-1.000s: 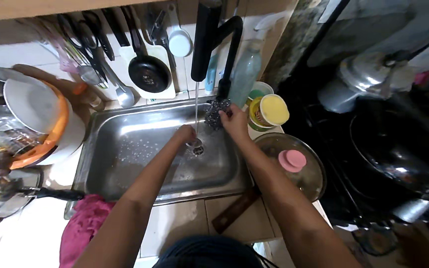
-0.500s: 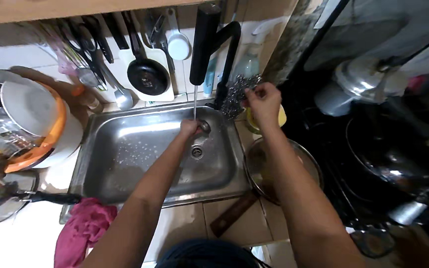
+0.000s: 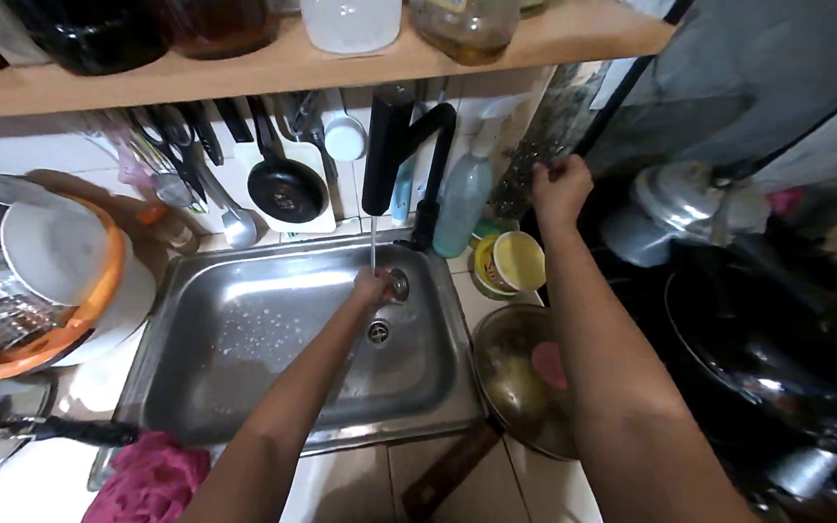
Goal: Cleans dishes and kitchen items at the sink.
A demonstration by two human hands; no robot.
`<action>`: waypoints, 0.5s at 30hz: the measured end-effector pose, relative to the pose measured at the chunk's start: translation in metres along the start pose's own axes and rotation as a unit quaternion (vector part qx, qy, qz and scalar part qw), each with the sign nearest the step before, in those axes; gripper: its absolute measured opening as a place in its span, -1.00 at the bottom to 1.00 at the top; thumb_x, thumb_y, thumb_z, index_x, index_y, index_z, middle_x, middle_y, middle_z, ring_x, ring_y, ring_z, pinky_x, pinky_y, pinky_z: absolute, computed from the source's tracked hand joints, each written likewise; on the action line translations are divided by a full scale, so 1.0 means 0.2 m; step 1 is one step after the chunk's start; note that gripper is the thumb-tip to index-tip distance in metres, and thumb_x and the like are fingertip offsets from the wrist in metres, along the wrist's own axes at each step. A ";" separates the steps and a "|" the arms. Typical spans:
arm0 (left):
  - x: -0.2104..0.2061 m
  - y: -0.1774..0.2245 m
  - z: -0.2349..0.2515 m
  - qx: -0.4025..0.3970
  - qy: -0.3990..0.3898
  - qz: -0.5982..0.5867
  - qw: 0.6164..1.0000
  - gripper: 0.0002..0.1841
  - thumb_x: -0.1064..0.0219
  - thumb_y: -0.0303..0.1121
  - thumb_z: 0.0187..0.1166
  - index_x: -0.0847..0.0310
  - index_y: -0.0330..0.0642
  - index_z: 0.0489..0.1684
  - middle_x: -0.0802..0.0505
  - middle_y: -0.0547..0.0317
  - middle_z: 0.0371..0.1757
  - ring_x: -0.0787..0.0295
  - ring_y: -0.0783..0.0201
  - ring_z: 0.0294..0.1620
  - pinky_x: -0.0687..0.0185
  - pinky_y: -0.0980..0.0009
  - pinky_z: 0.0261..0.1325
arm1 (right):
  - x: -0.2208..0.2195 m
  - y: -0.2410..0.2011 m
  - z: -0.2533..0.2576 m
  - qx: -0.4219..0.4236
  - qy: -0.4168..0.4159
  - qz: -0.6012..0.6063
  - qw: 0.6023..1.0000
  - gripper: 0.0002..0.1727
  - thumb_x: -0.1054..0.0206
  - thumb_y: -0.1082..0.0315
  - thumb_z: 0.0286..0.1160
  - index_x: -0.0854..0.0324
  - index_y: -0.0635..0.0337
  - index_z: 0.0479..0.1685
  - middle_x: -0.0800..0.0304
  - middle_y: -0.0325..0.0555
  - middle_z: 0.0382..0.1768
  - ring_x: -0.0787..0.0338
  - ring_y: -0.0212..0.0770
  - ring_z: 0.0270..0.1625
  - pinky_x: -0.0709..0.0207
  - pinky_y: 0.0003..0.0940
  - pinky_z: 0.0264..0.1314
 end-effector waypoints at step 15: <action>0.05 -0.01 -0.02 -0.030 -0.008 0.051 0.998 -0.71 -0.25 -0.43 0.73 -0.56 -0.46 0.27 -0.76 -0.20 0.00 -0.73 0.14 -0.19 -0.71 0.18 0.02 | -0.30 0.27 -0.03 -0.058 -0.240 -0.263 0.933 -0.59 -0.35 0.26 0.63 -0.64 0.50 0.18 -0.66 0.58 0.25 -0.65 0.54 0.35 -0.43 0.55 0.29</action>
Point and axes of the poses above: each hand's wrist, its own z-axis towards the middle knuckle, its own x-axis out of the back of the hand, y = z × x, the point moved 10 cm from there along z, towards the middle knuckle
